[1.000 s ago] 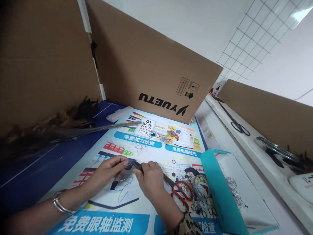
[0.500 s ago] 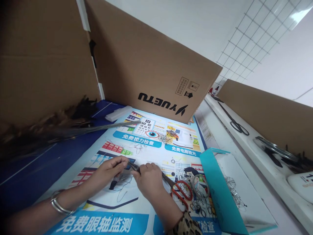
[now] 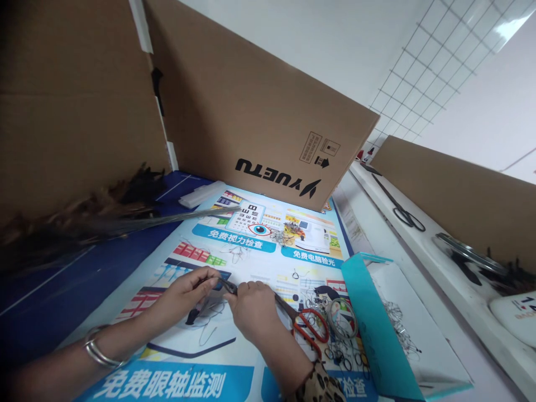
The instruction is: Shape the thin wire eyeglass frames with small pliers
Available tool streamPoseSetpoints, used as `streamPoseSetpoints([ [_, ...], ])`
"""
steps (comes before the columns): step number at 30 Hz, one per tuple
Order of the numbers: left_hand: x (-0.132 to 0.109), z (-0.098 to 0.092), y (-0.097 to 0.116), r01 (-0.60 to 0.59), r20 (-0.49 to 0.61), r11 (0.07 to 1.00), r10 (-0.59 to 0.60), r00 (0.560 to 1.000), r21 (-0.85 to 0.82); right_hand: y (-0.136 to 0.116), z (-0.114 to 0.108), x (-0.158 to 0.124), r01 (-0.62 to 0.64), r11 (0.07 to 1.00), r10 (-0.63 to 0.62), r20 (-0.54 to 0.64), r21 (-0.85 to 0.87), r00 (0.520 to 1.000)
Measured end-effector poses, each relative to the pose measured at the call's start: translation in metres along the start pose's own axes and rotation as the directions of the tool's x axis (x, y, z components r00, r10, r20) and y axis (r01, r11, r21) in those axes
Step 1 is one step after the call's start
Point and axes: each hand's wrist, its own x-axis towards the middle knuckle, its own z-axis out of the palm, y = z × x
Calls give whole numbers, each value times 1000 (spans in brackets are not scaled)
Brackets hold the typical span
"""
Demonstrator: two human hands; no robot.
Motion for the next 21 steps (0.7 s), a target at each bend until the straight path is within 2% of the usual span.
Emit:
streamPoseSetpoints([
  [10, 0, 0, 3, 57, 12, 996, -57, 998, -65, 0, -10, 0, -15, 997, 11, 52, 70, 999],
  [15, -1, -2, 4, 51, 69, 983, -40, 997, -179, 4, -14, 1, -35, 994, 29, 59, 104, 998],
  [18, -2, -3, 6, 42, 57, 967, -28, 998, -252, 7, -12, 2, -49, 993, 44, 55, 106, 998],
  [21, -2, -2, 8, 82, 55, 934, -67, 996, -348, 10, -9, 3, -61, 992, 55, 56, 110, 997],
])
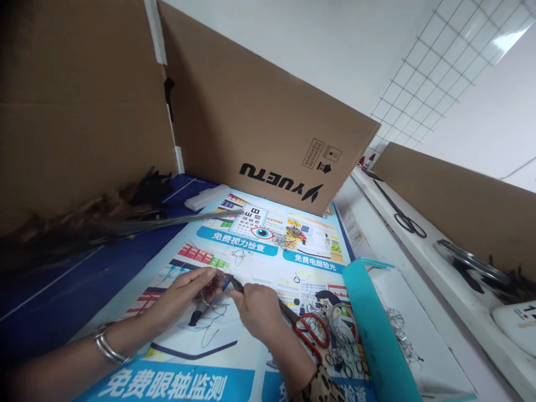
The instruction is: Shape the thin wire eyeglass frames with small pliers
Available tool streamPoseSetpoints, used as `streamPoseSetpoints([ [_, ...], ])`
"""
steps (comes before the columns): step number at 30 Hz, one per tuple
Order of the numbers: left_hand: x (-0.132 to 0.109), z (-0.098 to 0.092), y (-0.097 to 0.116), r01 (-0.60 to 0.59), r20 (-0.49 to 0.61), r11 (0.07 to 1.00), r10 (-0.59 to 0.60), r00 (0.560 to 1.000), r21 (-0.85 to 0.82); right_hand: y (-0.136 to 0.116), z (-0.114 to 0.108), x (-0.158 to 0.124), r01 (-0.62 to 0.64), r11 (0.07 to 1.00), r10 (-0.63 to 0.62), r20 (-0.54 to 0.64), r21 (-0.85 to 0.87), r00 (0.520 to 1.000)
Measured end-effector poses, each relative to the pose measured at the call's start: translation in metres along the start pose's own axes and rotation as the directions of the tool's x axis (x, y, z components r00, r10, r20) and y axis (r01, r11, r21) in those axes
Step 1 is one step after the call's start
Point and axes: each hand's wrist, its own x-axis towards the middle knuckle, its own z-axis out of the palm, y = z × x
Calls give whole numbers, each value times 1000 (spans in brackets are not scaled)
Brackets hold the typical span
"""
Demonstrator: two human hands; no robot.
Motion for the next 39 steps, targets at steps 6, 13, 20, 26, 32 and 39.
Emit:
streamPoseSetpoints([
  [6, -1, 2, 1, 48, -15, 994, -50, 999, -97, 4, 1, 2, -42, 997, 41, 14, 60, 999],
  [13, 1, -1, 0, 14, -102, 996, -23, 994, -91, 6, 0, 3, -62, 978, 56, 35, 200, 998],
  [20, 2, -2, -2, 2, -119, 996, -13, 993, -88, 6, 2, 4, -55, 985, 49, 39, 163, 998],
  [26, 3, -3, -2, -6, -115, 1000, 3, 993, -22, 4, 2, 4, -52, 996, 48, 44, 79, 998],
  [32, 3, -2, -1, -13, -125, 1000, 14, 992, 15, 4, 0, 5, -64, 997, 61, 75, 39, 995],
  [39, 4, -4, -3, 7, -120, 1000, -9, 993, -16, 5, -1, 6, -99, 993, 90, 139, 66, 986],
])
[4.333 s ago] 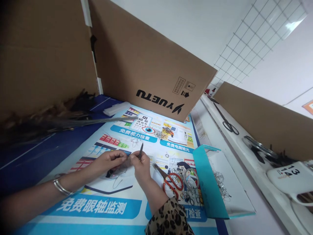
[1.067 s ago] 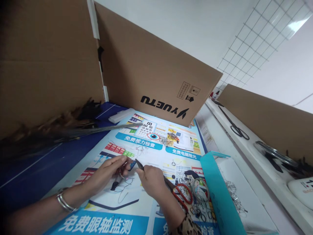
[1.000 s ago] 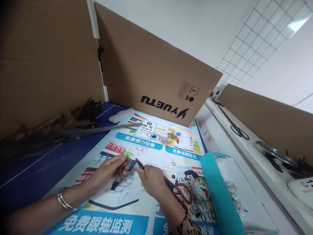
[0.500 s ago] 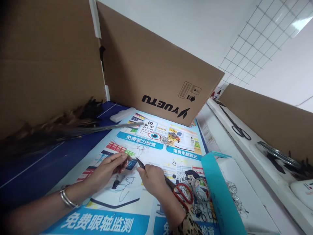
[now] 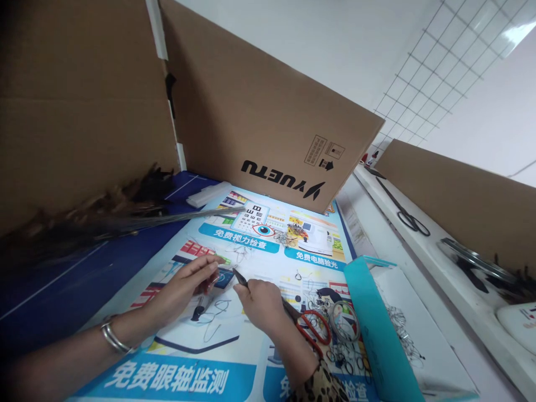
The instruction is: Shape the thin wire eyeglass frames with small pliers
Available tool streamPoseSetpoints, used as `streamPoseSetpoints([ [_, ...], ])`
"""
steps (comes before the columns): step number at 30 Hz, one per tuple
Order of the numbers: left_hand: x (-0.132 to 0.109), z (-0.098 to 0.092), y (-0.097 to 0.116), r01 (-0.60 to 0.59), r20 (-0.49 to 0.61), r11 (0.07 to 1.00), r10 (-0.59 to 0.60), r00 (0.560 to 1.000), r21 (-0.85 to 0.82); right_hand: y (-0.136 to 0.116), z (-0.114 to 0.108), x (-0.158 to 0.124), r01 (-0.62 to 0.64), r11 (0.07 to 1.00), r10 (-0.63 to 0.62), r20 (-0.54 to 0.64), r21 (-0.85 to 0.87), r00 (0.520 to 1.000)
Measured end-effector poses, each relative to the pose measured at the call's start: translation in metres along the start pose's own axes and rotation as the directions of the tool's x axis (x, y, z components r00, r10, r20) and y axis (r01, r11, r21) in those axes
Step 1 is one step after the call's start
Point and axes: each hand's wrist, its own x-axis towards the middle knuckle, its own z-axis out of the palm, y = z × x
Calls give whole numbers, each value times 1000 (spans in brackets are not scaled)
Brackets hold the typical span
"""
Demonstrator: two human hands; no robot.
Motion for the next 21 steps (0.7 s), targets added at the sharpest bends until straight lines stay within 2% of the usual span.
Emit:
streamPoseSetpoints([
  [9, 1, -1, -2, 27, 39, 996, -24, 999, -87, 0, -6, 1, -99, 978, 89, 66, 181, 994],
  [14, 1, -2, -3, 20, 36, 998, -18, 999, -64, 2, -7, 3, -89, 969, 73, 74, 230, 995],
  [21, 1, -2, -3, 38, 32, 991, -34, 999, -127, 5, -4, 4, -64, 952, 56, 37, 300, 998],
])
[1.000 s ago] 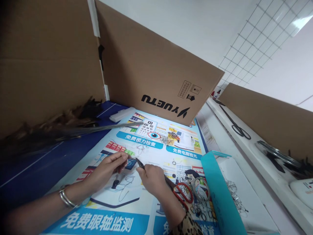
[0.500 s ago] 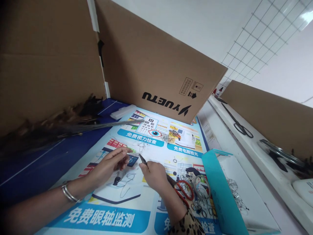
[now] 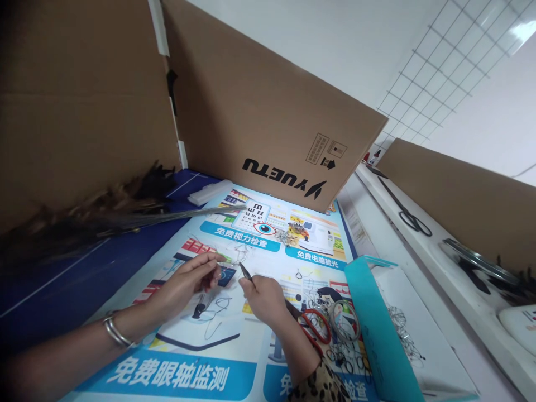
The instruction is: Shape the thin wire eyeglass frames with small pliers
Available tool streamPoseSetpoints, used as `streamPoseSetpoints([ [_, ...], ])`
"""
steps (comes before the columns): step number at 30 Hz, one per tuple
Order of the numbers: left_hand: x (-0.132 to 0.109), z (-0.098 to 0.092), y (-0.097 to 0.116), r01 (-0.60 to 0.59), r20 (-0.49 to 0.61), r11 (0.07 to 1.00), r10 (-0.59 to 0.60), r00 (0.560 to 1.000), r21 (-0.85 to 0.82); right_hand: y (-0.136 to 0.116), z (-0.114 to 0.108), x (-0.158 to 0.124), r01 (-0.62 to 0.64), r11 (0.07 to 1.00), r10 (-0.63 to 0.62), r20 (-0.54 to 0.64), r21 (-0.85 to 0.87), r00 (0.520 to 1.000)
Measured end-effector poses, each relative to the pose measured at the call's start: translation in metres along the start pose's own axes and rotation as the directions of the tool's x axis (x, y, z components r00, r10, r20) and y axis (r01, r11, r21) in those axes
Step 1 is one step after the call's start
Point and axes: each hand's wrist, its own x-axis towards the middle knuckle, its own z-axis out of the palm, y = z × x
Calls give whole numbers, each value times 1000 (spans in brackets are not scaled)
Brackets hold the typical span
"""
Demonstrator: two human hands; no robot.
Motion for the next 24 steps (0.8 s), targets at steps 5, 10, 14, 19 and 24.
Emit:
streamPoseSetpoints([
  [5, -1, 2, 3, -31, -39, 997, 29, 999, -70, 2, 2, 0, -2, 999, 2, -4, 35, 1000],
  [10, -2, 4, 7, -67, -36, 991, 63, 997, -119, 6, 4, 1, -1, 998, 3, -21, 69, 1000],
  [14, -2, 4, 8, -57, -32, 991, 53, 998, -122, 7, 6, 1, 6, 998, -5, -24, 69, 1000],
  [19, -2, 4, 7, -37, -32, 994, 35, 999, -98, 8, 6, 1, -2, 998, 3, -17, 61, 1000],
  [24, -3, 6, 8, -37, -22, 995, 35, 999, -94, 3, 3, 0, 12, 1000, -12, -7, 25, 1000],
])
